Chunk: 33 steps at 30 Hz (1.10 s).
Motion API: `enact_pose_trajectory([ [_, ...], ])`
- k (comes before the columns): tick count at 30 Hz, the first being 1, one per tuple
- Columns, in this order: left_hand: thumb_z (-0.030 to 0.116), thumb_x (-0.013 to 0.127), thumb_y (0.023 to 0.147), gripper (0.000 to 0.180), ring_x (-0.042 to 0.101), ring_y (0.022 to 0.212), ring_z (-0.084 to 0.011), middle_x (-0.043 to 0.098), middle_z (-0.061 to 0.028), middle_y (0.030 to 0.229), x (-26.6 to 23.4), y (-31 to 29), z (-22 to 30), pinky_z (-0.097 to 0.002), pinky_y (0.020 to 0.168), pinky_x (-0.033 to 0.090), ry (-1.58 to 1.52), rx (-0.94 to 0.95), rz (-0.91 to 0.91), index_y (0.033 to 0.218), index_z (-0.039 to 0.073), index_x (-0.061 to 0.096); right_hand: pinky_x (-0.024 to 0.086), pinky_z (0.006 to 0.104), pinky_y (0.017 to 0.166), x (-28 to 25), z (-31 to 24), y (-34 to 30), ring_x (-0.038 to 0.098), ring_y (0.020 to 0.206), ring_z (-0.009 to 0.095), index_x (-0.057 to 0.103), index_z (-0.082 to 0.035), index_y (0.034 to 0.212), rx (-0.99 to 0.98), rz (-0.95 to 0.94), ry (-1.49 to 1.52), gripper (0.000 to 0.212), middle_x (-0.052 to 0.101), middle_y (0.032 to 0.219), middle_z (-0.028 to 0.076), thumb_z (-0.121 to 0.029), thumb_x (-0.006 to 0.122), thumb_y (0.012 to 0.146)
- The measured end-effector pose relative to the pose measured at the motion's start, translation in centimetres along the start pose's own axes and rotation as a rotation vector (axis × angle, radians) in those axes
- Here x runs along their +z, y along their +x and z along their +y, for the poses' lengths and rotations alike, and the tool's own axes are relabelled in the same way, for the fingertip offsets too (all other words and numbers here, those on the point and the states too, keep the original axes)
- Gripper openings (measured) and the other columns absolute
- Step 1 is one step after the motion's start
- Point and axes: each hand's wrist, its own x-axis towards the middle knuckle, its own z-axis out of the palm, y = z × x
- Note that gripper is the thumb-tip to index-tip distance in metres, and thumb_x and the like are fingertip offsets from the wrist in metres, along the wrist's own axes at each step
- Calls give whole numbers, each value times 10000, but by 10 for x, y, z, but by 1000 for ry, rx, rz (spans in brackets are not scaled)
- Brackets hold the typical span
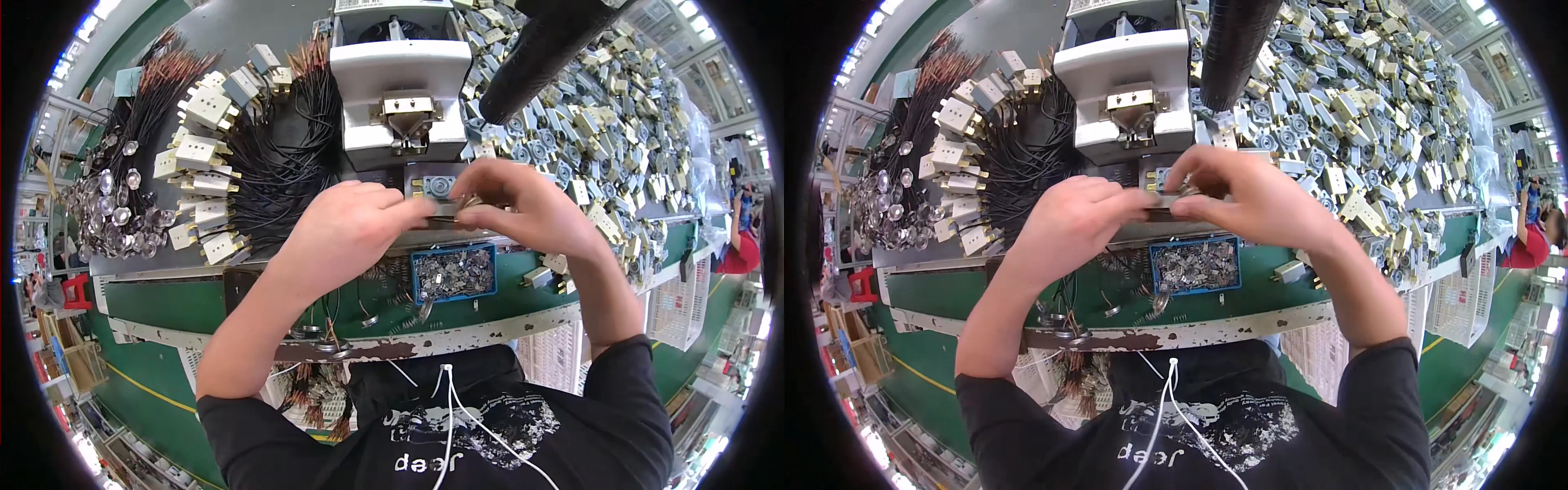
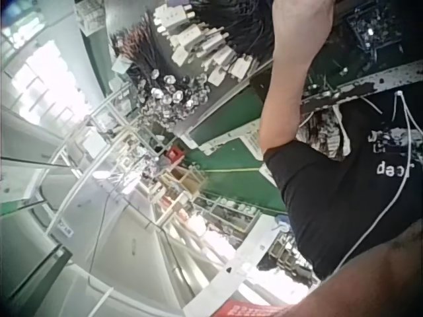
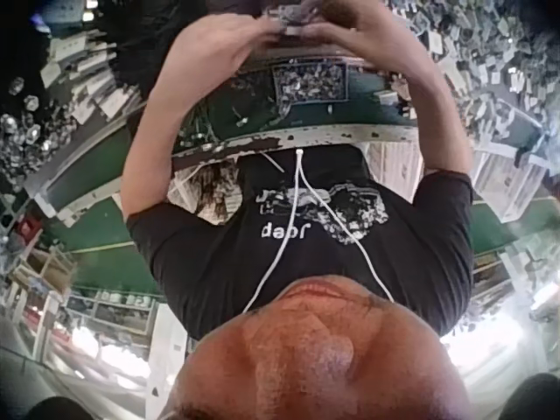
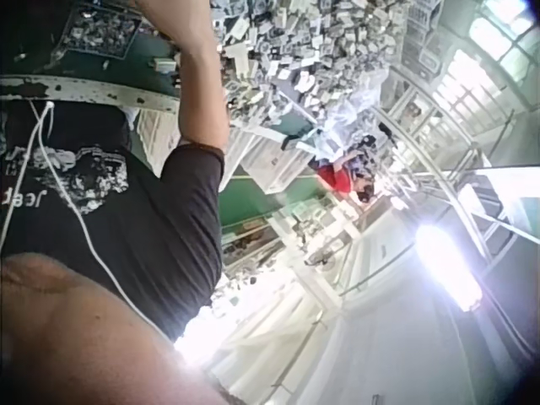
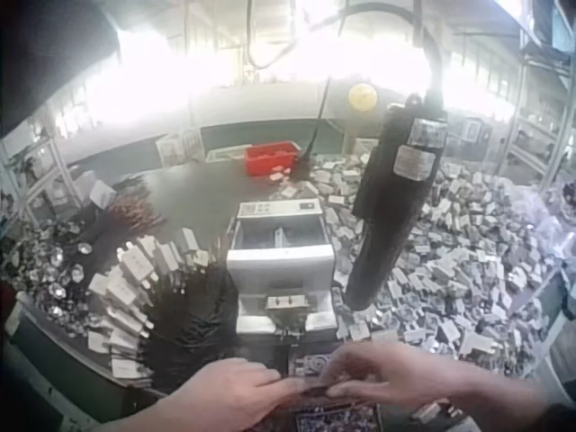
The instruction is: Assemble mechanical/electrical components using a handheld power tool at a manufacturing workstation.
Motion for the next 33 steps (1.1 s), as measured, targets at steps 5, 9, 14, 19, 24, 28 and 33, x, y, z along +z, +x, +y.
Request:
enact_pose_trajectory([
  [5,81,748,833,240,653,758,-268,639,-57,790,2,8,7,-390,704,516,-55,-21,73,1066,111,701,575,310,865,63,23,-16,702,949,155,542,-4,1387,-210,584,639,452,727,1087,114,-37,702,966],
  [9,188,796,822,223,630,748,-263,607,-67,779,-1,13,10,-386,684,502,95,-6,51,929,79,634,557,295,885,34,13,-15,688,961,142,644,-6,1320,-146,341,285,340,729,1085,86,-20,670,981],
  [14,243,804,817,298,615,745,-268,566,-70,755,0,13,10,-388,682,492,110,53,-2,842,80,556,544,312,889,11,13,-4,665,1035,126,665,-3,1303,-203,47,85,340,726,1123,103,12,664,963],
  [19,254,784,842,279,626,755,-275,579,-68,759,1,12,15,-393,691,493,80,30,23,852,81,566,539,326,925,35,19,-19,676,1030,148,643,-2,1335,-136,255,229,370,724,1141,117,7,664,965],
  [24,257,762,868,243,649,774,-274,635,-58,800,-2,-1,18,-393,718,506,-2,-41,-136,1029,106,661,543,356,923,34,34,-25,667,1091,218,596,-40,1402,-191,330,-43,493,673,1256,136,-30,719,924],
  [28,229,755,881,430,678,794,-272,726,-69,924,-12,5,17,-387,742,528,-91,-5,-251,1299,171,678,542,410,942,45,53,-11,643,1164,312,495,-80,1503,-199,552,-438,679,614,1336,184,-61,752,875],
  [33,153,719,906,422,703,795,-306,754,-117,992,-6,20,0,-409,748,561,-252,-193,-63,1322,137,648,558,386,936,33,44,-17,693,1095,309,498,-81,1510,-57,457,-344,674,668,1262,176,-46,747,884],
])
